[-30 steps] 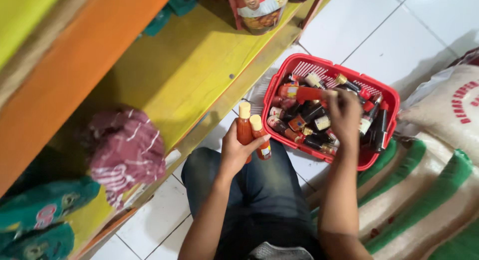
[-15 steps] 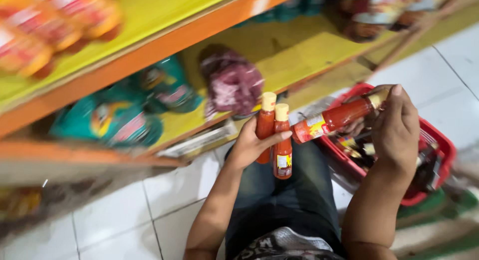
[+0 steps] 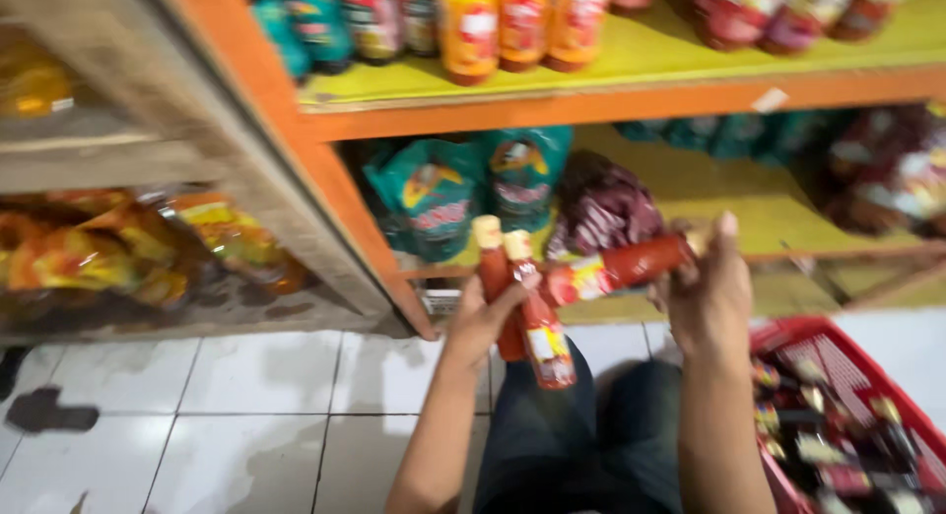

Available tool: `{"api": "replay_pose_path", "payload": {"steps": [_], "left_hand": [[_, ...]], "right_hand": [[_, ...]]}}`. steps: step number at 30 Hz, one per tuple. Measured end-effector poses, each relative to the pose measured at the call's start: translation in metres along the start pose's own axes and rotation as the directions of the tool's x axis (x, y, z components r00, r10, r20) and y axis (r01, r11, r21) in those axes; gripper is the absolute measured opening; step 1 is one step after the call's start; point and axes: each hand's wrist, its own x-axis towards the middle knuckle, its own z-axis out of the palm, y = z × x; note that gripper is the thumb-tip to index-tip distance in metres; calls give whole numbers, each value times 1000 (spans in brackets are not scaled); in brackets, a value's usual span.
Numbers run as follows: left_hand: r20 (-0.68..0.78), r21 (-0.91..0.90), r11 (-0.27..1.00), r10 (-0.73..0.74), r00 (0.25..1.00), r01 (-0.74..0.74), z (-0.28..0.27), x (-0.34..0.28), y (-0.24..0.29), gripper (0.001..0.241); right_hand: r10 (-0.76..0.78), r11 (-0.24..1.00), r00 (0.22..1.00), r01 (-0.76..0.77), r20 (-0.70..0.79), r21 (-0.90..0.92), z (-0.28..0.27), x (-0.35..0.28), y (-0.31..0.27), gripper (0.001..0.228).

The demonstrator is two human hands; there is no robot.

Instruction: The person takes sauce bottles from a red basket one at a time and places them onto a shelf, then rearranges the bottles already on the shelf by hand.

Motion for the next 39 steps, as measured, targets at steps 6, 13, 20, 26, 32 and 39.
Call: {"api": "replay_pose_path", "payload": {"steps": [6, 13, 20, 26, 32, 39], "left_hand": [[33, -98, 993, 76, 997, -73, -5, -10, 1, 43], [32, -77, 990, 119, 992, -117, 0, -21, 20, 43], [80, -105, 989, 111, 991, -102, 22, -28, 37, 40], [104, -129, 982, 153, 983, -139, 40, -28, 44, 39], [137, -165, 974, 177, 975, -154, 58, -31, 49, 44], [222, -117, 972, 224, 949, -202, 65, -45, 61, 42]], "right_hand": [[-54, 998, 993, 50, 102, 42, 26, -19, 6, 84], [-9, 995, 980, -11, 200, 100, 45, -33, -1, 66], [-2, 980, 966, 53, 259, -190, 51, -47, -13, 51], [-43, 946, 934, 152, 354, -287, 46, -55, -48, 72], [-204, 964, 955, 235, 217, -128, 25, -52, -42, 53], [-209, 953, 962, 240, 174, -184, 15, -62, -47, 44]]}}
